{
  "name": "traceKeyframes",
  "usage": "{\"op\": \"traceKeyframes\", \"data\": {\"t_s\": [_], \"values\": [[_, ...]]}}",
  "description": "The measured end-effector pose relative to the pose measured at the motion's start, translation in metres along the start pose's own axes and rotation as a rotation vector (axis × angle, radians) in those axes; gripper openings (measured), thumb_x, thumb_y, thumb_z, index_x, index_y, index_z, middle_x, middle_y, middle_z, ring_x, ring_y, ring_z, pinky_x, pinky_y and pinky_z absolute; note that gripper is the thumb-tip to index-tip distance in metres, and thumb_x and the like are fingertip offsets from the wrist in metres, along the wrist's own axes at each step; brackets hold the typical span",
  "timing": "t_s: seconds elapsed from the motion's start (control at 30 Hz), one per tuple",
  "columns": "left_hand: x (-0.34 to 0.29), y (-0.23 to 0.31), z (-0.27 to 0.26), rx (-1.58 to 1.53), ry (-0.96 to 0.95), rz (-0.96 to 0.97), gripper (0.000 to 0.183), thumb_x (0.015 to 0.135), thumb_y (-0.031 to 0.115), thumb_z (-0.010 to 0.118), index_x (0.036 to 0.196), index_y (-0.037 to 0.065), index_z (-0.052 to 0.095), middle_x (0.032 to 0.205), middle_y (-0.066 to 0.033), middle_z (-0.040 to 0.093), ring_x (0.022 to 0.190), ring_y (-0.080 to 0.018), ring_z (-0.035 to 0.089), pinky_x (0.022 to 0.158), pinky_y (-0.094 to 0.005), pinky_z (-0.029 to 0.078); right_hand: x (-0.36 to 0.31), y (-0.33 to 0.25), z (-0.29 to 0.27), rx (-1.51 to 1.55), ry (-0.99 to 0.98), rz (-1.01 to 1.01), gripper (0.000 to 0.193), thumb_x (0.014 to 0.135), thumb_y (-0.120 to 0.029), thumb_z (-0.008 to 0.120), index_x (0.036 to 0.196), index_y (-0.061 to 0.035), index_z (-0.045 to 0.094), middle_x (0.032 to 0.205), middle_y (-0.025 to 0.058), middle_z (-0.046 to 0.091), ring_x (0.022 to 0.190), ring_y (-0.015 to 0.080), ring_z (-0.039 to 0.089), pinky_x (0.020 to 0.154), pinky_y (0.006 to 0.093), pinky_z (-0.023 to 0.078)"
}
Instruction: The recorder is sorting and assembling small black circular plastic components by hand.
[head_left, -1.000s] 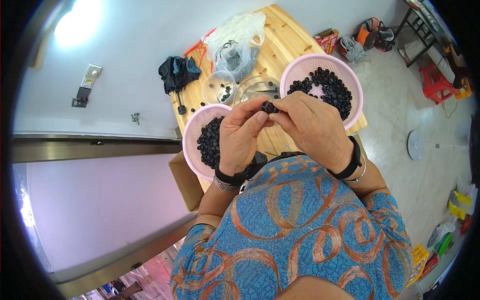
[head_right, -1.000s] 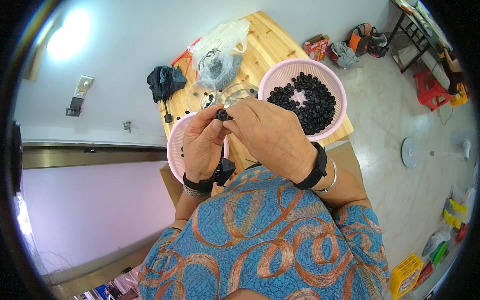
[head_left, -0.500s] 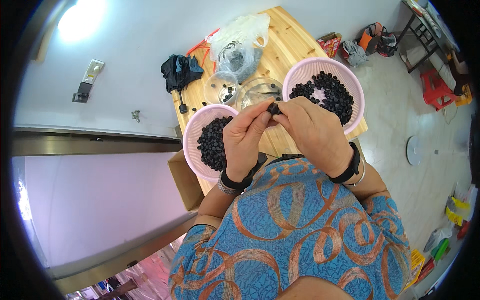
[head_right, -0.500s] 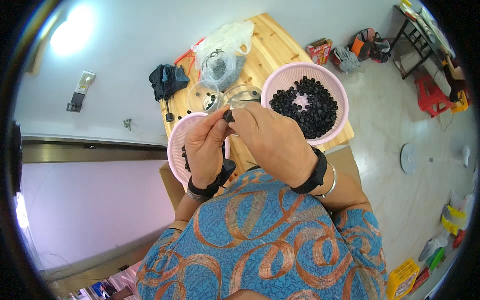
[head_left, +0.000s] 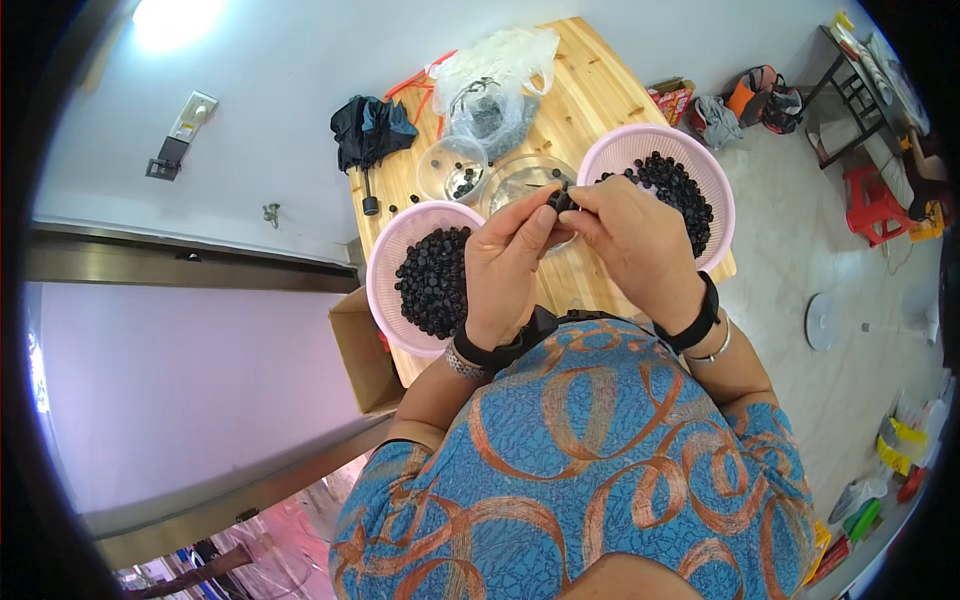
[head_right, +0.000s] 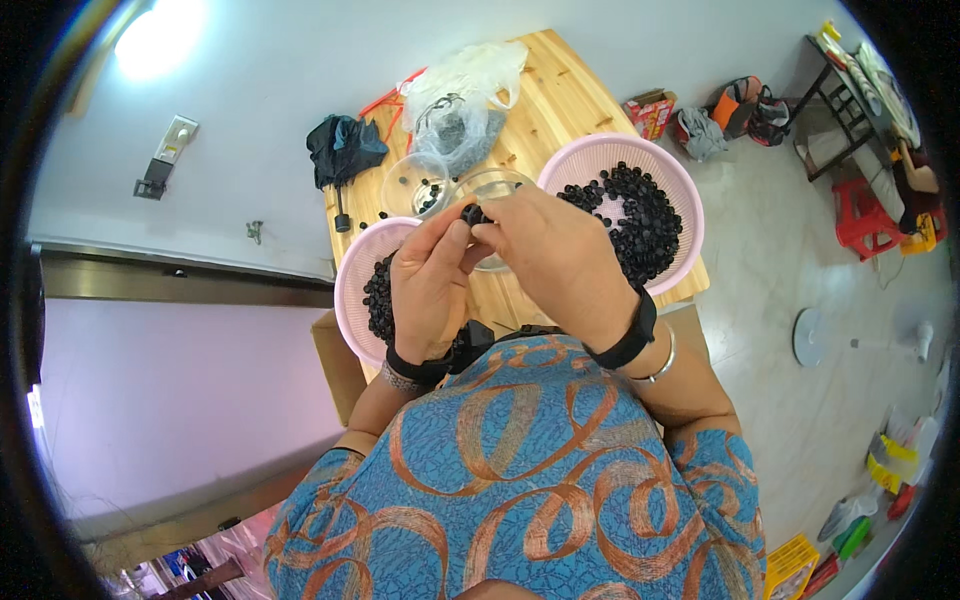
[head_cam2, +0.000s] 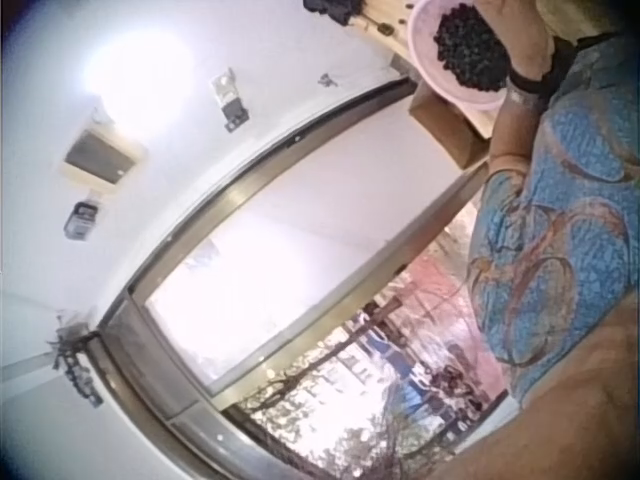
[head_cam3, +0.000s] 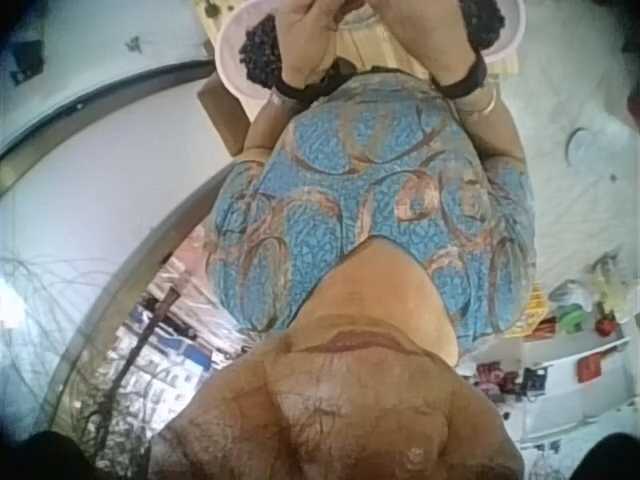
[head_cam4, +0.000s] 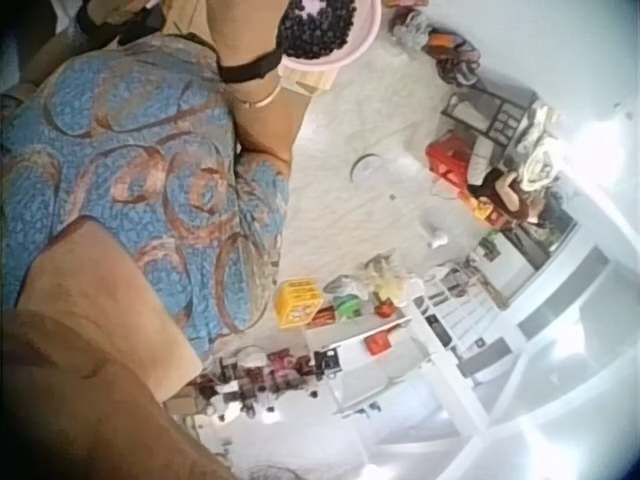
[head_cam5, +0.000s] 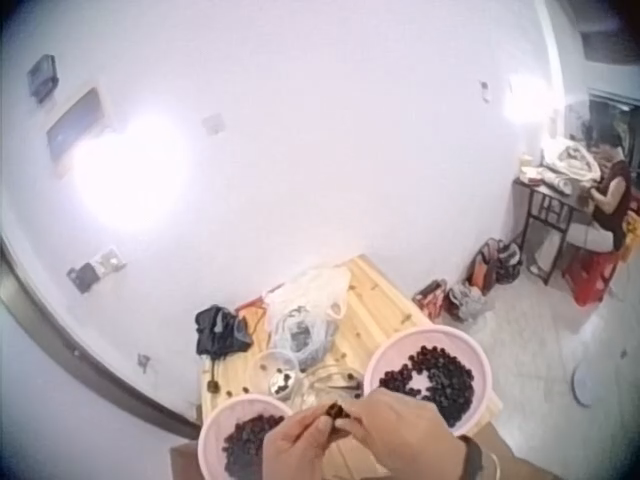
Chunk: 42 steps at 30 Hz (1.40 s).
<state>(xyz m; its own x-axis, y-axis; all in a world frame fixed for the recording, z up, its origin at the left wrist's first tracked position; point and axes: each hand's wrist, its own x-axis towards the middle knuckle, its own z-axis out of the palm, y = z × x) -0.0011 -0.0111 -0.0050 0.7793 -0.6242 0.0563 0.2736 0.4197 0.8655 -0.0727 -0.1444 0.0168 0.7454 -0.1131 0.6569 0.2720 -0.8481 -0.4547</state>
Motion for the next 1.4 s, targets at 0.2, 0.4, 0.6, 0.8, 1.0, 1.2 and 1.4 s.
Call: {"op": "traceKeyframes", "data": {"t_s": [0.2,0.4,0.6,0.8,1.0,1.2,1.4], "values": [[0.003,-0.005,-0.007,-0.153,-0.012,-0.076,0.026,0.092,0.007,0.047,0.114,-0.003,0.053,0.108,-0.0138,0.059,0.097,-0.0202,0.059,0.088,-0.035,0.049,0.005,0.003,0.003,0.271,0.055,0.161,0.018,0.073,-0.01,0.068,0.087,-0.0026,0.058,0.074,0.0101,0.058,0.065,0.0241,0.059,0.055,0.0306,0.046],[0.002,-0.004,-0.007,-0.168,-0.006,-0.107,0.026,0.092,0.008,0.047,0.115,-0.003,0.053,0.109,-0.0131,0.058,0.097,-0.0195,0.059,0.088,-0.0339,0.049,0.006,0.004,-0.001,0.31,0.004,0.276,0.017,0.071,-0.012,0.069,0.083,-0.0036,0.06,0.073,0.0094,0.058,0.064,0.0233,0.059,0.055,0.0297,0.046],[0.002,-0.003,-0.007,-0.191,0.004,-0.123,0.025,0.09,0.009,0.051,0.113,-0.001,0.056,0.108,-0.01,0.06,0.094,-0.0162,0.059,0.085,-0.031,0.05,0.006,0.004,0.001,0.231,0.051,0.128,0.013,0.073,-0.011,0.067,0.081,-0.0033,0.059,0.072,0.0092,0.057,0.064,0.0238,0.059,0.056,0.0306,0.047],[0.002,-0.004,-0.009,-0.183,-0.021,-0.127,0.025,0.09,0.009,0.051,0.113,-0.002,0.056,0.105,-0.0093,0.061,0.093,-0.016,0.06,0.084,-0.0301,0.05,0.004,0.008,0.003,0.161,0.062,-0.037,0.014,0.074,-0.009,0.065,0.083,-0.0037,0.056,0.074,0.0088,0.056,0.065,0.0245,0.059,0.054,0.031,0.046],[0.001,-0.004,-0.011,-0.105,-0.043,-0.116,0.025,0.09,0.008,0.051,0.113,-0.002,0.056,0.104,-0.0087,0.061,0.092,-0.0155,0.06,0.084,-0.0289,0.05,0.003,0.014,0.0,0.114,0.001,-0.077,0.014,0.073,-0.006,0.064,0.083,-0.0034,0.055,0.072,0.0075,0.054,0.064,0.0241,0.057,0.053,0.0313,0.046],[0.001,-0.002,-0.011,-0.062,-0.058,-0.122,0.026,0.092,0.008,0.048,0.114,-0.003,0.053,0.103,-0.0102,0.061,0.093,-0.0165,0.06,0.083,-0.0297,0.05,0.005,0.022,0.004,0.152,0.029,-0.227,0.018,0.07,-0.005,0.062,0.087,-0.0037,0.056,0.073,0.0073,0.055,0.064,0.0241,0.057,0.054,0.0316,0.046],[0.003,-0.002,-0.013,-0.145,-0.02,-0.243,0.025,0.093,0.012,0.047,0.113,-0.003,0.052,0.099,-0.0106,0.062,0.091,-0.0169,0.06,0.081,-0.0284,0.049,0.003,0.03,0.015,0.19,0.042,-0.17,0.02,0.071,-0.006,0.064,0.09,-0.0049,0.059,0.074,0.0073,0.054,0.067,0.0238,0.057,0.055,0.0313,0.046]]}}
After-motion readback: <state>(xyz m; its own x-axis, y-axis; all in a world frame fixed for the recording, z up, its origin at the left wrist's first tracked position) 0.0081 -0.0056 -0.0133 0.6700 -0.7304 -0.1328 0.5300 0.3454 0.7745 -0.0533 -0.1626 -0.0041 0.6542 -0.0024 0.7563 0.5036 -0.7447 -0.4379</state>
